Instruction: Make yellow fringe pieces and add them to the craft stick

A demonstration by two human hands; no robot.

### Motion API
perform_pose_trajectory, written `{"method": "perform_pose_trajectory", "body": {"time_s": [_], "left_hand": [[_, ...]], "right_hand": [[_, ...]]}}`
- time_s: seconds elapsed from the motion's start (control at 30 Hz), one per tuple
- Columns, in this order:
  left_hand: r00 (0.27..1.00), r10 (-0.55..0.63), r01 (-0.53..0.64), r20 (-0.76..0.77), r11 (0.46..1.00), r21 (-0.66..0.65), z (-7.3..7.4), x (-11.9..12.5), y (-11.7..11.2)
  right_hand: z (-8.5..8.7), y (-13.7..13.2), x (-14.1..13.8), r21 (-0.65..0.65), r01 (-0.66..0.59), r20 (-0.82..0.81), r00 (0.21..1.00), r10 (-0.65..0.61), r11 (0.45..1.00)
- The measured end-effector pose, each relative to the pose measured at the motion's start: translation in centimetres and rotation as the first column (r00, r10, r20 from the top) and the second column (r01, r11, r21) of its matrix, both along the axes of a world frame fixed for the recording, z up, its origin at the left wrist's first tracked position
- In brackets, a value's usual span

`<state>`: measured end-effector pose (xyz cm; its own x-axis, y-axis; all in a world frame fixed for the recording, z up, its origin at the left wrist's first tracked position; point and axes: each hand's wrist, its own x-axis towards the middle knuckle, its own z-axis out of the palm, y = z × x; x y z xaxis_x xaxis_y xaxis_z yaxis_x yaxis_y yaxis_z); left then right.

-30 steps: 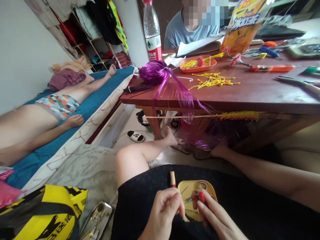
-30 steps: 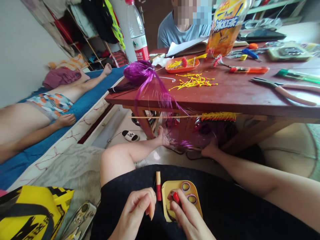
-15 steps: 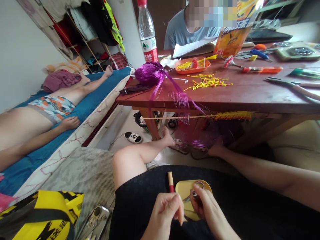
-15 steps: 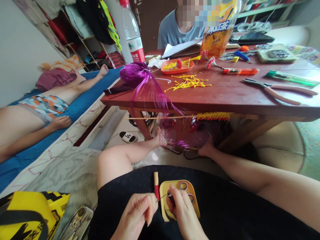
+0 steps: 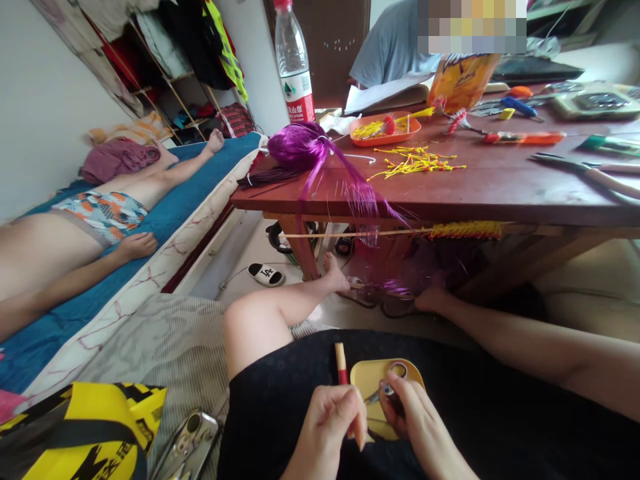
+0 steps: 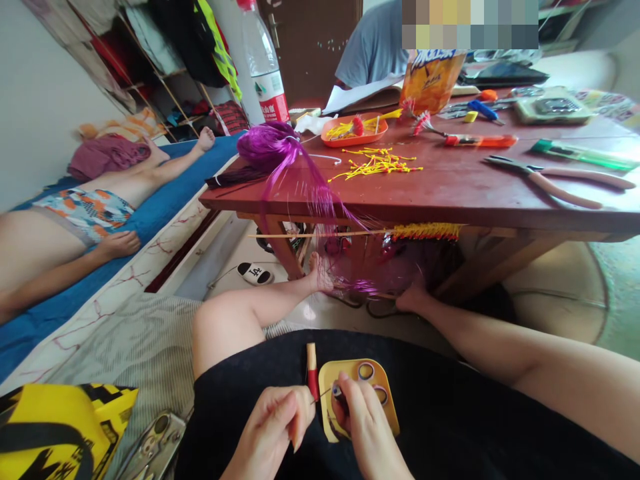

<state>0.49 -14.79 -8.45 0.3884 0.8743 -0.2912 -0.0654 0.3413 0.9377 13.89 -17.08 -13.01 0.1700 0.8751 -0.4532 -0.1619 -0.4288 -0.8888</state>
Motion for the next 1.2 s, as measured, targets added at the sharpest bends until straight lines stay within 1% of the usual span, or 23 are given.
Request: {"method": "perform_pose_trajectory", "body": {"time_s": [0.1, 0.13, 0.33, 0.4, 0.5, 0.6, 0.83, 0.9, 0.97, 1.0, 1.03, 1.07, 1.1, 1.13, 1.17, 1.2], "left_hand": [[1.000, -0.022, 0.022, -0.008, 1.000, 0.005, -0.1, -0.1, 0.1], [1.000, -0.026, 0.026, -0.004, 1.000, 0.004, -0.1, -0.1, 0.1], [1.000, 0.006, -0.006, -0.006, 1.000, -0.002, 0.0, 0.0, -0.1], [1.000, -0.016, 0.016, -0.008, 1.000, -0.002, 0.0, -0.1, -0.1], [1.000, -0.017, 0.017, -0.009, 1.000, 0.003, 0.1, -0.1, 0.1], [1.000, -0.024, 0.024, -0.006, 1.000, 0.005, 0.2, -0.1, 0.1], [1.000, -0.025, 0.025, -0.016, 1.000, 0.003, 0.1, -0.1, 0.0], [0.999, -0.026, 0.026, -0.025, 1.000, 0.001, 0.0, -0.2, 0.1], [0.999, -0.021, 0.021, -0.033, 1.000, 0.001, 0.0, -0.3, 0.1], [0.999, -0.019, 0.019, -0.031, 1.000, -0.001, 0.0, -0.3, 0.1], [1.000, -0.015, 0.015, -0.026, 1.000, -0.003, 0.1, -0.3, 0.2], [1.000, -0.006, 0.005, -0.021, 1.000, -0.008, 0.3, -0.2, 0.2], [1.000, 0.018, -0.018, -0.017, 1.000, -0.015, 0.4, -0.1, 0.2], [0.999, 0.048, -0.048, -0.017, 0.999, -0.023, 0.6, -0.1, 0.3], [0.997, 0.079, -0.080, -0.020, 0.996, -0.029, 0.7, 0.0, 0.3], [0.993, 0.113, -0.114, -0.028, 0.993, -0.027, 0.7, 0.0, 0.4]], "right_hand": [[0.2, -0.1, -0.2, -0.108, 0.004, -0.094, 0.995, -0.014, 0.994], [0.3, -0.2, -0.3, -0.117, 0.002, -0.093, 0.996, -0.013, 0.993], [0.6, -0.3, -0.6, -0.101, 0.023, -0.048, 0.998, -0.028, 0.995], [0.6, -0.3, -0.6, -0.105, 0.041, -0.058, 0.997, -0.048, 0.994], [0.6, -0.3, -0.6, -0.115, 0.076, -0.096, 0.992, -0.087, 0.990], [0.5, -0.2, -0.4, -0.124, 0.083, -0.097, 0.991, -0.095, 0.989], [0.6, -0.3, -0.5, -0.059, 0.042, -0.007, 0.999, -0.042, 0.997], [0.8, -0.2, -0.4, -0.088, 0.055, -0.014, 0.998, -0.057, 0.995], [0.9, 0.2, 0.3, -0.129, 0.034, -0.041, 0.998, -0.040, 0.991], [0.8, 0.3, 0.7, -0.130, 0.007, -0.049, 0.999, -0.013, 0.992], [0.6, 0.5, 1.3, -0.107, -0.045, -0.032, 0.999, 0.041, 0.993], [0.2, 0.6, 1.8, -0.063, -0.130, 0.051, 0.990, 0.133, 0.990], [-0.3, 0.7, 2.3, -0.017, -0.237, 0.190, 0.953, 0.236, 0.971], [-0.9, 0.5, 2.7, 0.007, -0.347, 0.354, 0.878, 0.322, 0.938], [-1.7, 0.3, 2.9, -0.006, -0.449, 0.524, 0.760, 0.385, 0.894], [-2.4, -0.1, 2.8, -0.034, -0.506, 0.636, 0.655, 0.409, 0.862]]}}
